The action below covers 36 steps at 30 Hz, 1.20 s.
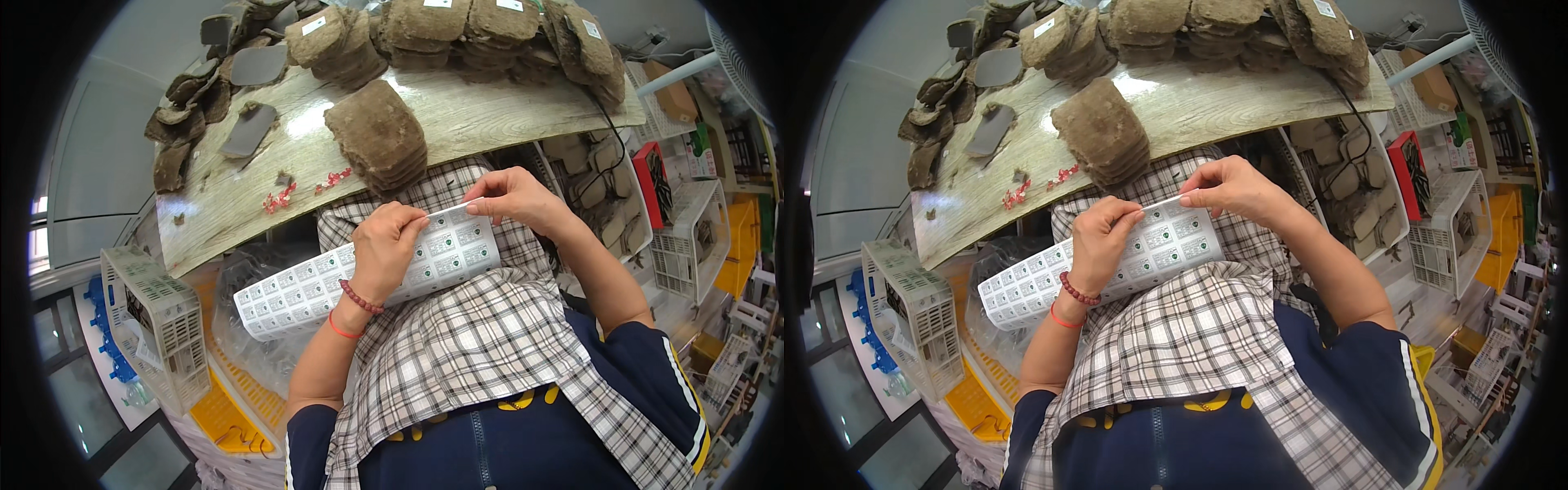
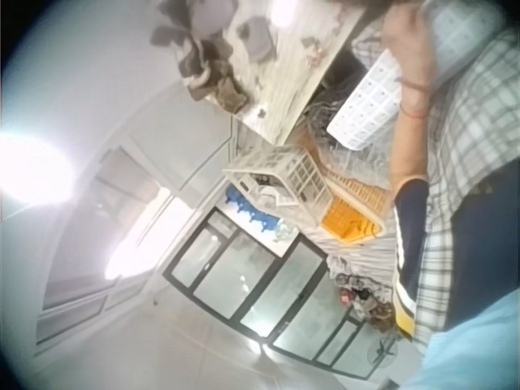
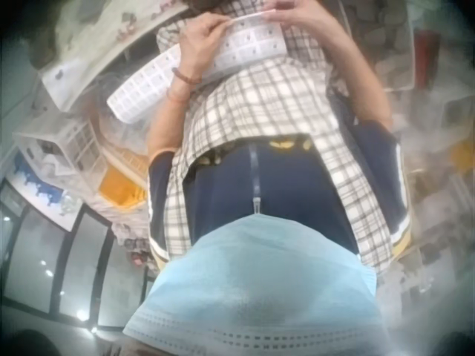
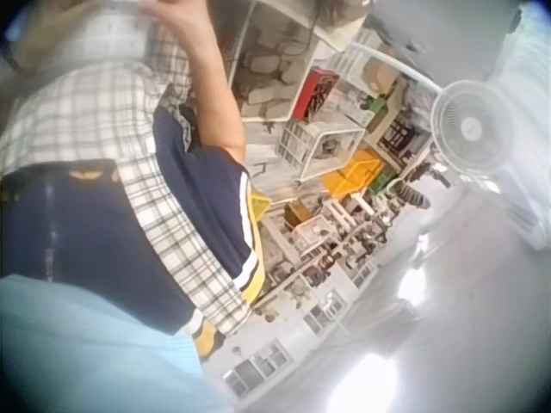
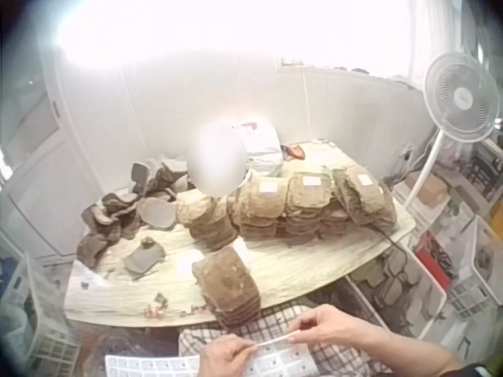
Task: The person applies small white labels to brown rectangular items on a table. They peel labels from a sheet, place them on the items, and stack the labeled items. The person handles the items one at a time and uses both hands to position the labels.
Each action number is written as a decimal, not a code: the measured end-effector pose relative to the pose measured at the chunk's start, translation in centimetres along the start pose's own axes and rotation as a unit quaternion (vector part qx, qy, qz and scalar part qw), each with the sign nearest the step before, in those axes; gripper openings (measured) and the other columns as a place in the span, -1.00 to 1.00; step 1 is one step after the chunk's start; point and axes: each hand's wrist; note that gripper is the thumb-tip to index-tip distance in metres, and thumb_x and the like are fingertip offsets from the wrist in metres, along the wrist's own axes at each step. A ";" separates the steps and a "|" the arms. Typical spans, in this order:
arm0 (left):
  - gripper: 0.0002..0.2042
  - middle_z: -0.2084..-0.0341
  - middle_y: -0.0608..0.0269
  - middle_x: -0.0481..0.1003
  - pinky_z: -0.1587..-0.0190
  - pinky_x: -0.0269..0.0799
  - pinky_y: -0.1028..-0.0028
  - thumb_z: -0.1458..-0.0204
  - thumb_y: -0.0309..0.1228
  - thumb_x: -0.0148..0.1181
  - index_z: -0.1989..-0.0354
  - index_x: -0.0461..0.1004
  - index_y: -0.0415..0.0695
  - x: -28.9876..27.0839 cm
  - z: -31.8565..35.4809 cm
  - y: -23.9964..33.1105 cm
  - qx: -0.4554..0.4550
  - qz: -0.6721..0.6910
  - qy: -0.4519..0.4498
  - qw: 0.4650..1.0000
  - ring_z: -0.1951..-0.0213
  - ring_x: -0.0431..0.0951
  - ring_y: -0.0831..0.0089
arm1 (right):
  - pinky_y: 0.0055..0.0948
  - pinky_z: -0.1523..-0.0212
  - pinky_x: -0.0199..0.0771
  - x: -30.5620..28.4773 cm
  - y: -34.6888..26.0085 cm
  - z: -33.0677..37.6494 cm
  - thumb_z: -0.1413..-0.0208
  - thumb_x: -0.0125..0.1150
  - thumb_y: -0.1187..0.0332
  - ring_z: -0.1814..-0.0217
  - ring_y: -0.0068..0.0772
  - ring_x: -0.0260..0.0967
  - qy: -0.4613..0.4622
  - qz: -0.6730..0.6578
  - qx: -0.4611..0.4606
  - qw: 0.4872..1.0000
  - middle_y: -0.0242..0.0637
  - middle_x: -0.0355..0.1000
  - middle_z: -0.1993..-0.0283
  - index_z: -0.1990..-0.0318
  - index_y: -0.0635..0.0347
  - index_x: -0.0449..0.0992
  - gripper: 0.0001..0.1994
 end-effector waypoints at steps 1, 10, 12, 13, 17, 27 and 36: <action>-0.92 0.51 0.18 0.54 0.37 0.39 0.47 -0.04 -0.51 0.26 0.35 0.61 -0.26 0.1 0.0 0.1 0.011 -0.006 0.001 1.000 0.44 0.54 0.40 | -0.63 0.44 0.37 -0.1 0.1 0.0 -0.03 0.42 0.36 0.40 -0.69 0.36 0.000 0.017 -0.002 1.000 -0.40 0.51 0.43 0.27 0.29 0.65 -0.81; -0.90 0.49 0.20 0.53 0.35 0.40 0.42 -0.02 -0.46 0.27 0.36 0.63 -0.22 0.5 -0.6 0.5 -0.035 0.033 -0.011 0.999 0.43 0.54 0.34 | -0.60 0.35 0.38 -0.5 1.5 -0.7 -0.02 0.42 0.37 0.40 -0.64 0.39 0.017 0.076 -0.122 0.989 -0.36 0.53 0.45 0.32 0.34 0.66 -0.82; -0.89 0.50 0.20 0.52 0.35 0.41 0.39 0.00 -0.43 0.28 0.38 0.64 -0.20 0.7 -0.8 0.5 -0.068 0.051 -0.014 0.996 0.42 0.54 0.31 | -0.59 0.32 0.40 -0.6 1.6 -0.8 -0.01 0.42 0.38 0.38 -0.63 0.40 0.017 0.098 -0.159 0.982 -0.35 0.54 0.44 0.32 0.34 0.66 -0.82; -0.89 0.49 0.20 0.52 0.34 0.40 0.39 0.01 -0.43 0.28 0.38 0.64 -0.20 0.8 -0.8 0.5 -0.076 0.056 -0.013 0.995 0.41 0.54 0.31 | -0.59 0.32 0.40 -0.6 1.4 -0.8 -0.01 0.43 0.38 0.36 -0.63 0.41 0.019 0.084 -0.142 0.986 -0.34 0.55 0.42 0.32 0.34 0.66 -0.82; -0.90 0.49 0.23 0.53 0.36 0.38 0.53 -0.02 -0.48 0.29 0.34 0.63 -0.25 0.8 -0.7 0.1 -0.067 0.066 -0.007 0.996 0.43 0.52 0.51 | -0.60 0.31 0.40 0.5 0.3 -0.4 0.00 0.43 0.38 0.33 -0.63 0.42 0.022 0.040 -0.082 0.996 -0.32 0.56 0.39 0.32 0.34 0.66 -0.82; -0.95 0.08 0.02 0.48 -0.06 0.32 0.24 0.05 -0.53 0.28 0.42 0.55 -0.22 0.0 -0.9 1.9 0.074 -0.130 0.088 0.985 -0.02 0.44 0.10 | -0.51 0.03 0.43 0.7 -1.6 -3.4 -0.30 0.14 0.28 0.10 -0.57 0.44 -0.012 0.041 -0.174 0.984 -0.35 0.55 0.19 -0.01 0.27 0.57 -0.72; -0.88 -0.18 -0.13 0.32 -0.40 -0.01 0.00 0.15 -0.63 0.22 0.38 0.51 -0.25 -0.6 -3.7 -0.7 0.130 -0.076 0.009 0.989 -0.38 0.07 -0.13 | -0.12 -0.54 -0.26 4.8 -7.7 -11.2 -0.29 -0.32 -0.27 -0.56 -0.18 -0.10 -0.091 0.425 -0.494 0.753 -0.19 0.12 -0.46 -0.40 0.10 0.19 -0.26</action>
Point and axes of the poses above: each hand's wrist, its own z-axis away from the middle knuckle, its own x-axis out of the palm, y = z × x
